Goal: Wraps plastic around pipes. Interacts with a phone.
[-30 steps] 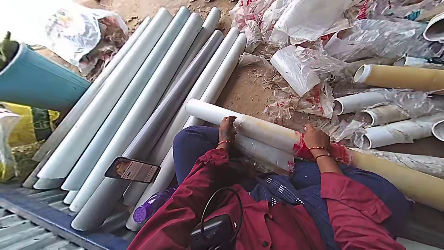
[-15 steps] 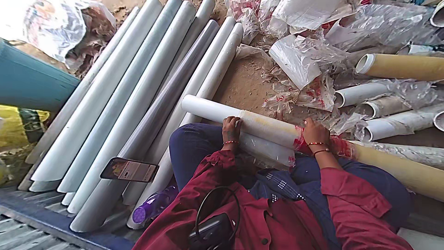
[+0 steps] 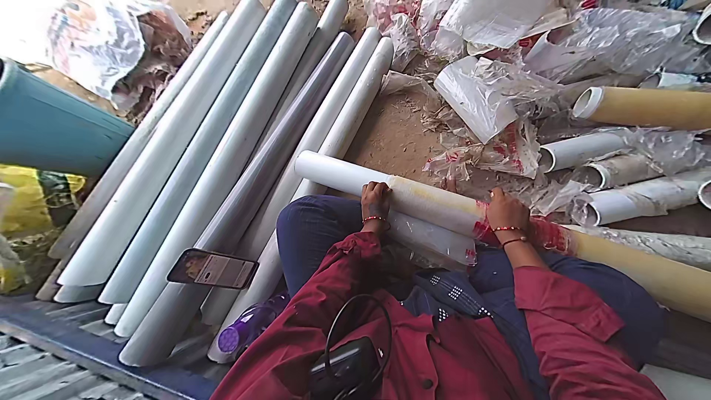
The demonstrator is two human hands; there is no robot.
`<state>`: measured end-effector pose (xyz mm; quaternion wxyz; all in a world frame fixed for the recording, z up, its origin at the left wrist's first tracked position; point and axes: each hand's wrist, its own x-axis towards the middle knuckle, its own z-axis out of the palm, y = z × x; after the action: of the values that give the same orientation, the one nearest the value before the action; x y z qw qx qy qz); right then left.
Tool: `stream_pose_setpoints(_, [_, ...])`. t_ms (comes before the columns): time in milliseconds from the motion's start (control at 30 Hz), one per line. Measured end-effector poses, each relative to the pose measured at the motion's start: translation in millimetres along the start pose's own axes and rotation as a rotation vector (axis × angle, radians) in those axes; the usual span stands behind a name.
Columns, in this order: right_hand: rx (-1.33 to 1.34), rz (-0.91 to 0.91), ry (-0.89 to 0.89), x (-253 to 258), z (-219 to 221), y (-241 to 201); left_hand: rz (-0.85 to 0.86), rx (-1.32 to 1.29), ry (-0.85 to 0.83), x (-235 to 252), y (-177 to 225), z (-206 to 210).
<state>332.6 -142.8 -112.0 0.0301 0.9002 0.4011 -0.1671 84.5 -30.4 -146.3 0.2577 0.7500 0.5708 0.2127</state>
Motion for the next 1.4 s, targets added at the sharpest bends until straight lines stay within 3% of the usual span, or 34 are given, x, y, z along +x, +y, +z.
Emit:
stream_pose_setpoints(167, [-0.014, -0.002, -0.009, -2, -1, 2, 0.047, 0.124, -0.142, 0, 0, -3])
stream_pose_setpoints(400, [0.022, -0.010, 0.015, -1, -1, 2, -0.106, -0.059, -0.130, -3, 0, -13])
stream_pose_setpoints(500, [0.097, -0.120, 0.134, -9, 3, -6, -0.178, -0.119, -0.123, 1, 1, -16])
stream_pose_setpoints(600, [0.195, -0.439, 0.275, -21, 9, -37, -0.208, -0.163, -0.136, 1, 3, -17])
stream_pose_setpoints(700, [0.178, -0.597, 0.112, -27, 7, -90, -0.229, -0.219, -0.139, 0, 2, -17])
stream_pose_setpoints(767, [0.048, -0.591, -0.048, -28, -1, -124, -0.238, -0.259, -0.135, 0, 2, -18])
stream_pose_setpoints(900, [-0.156, -0.590, -0.166, -23, -10, -166, -0.281, -0.293, -0.199, 3, 2, -24])
stream_pose_setpoints(1033, [-0.289, -0.626, -0.215, -18, -9, -181, -0.233, -0.388, -0.127, -1, -7, -13])
stream_pose_setpoints(1300, [-0.541, -0.700, -0.234, -22, -19, -197, -0.255, -0.425, -0.209, 4, -7, -19])
stream_pose_setpoints(1400, [-0.611, -0.707, -0.277, -18, -26, -200, -0.176, -0.444, -0.121, 1, -10, -14])
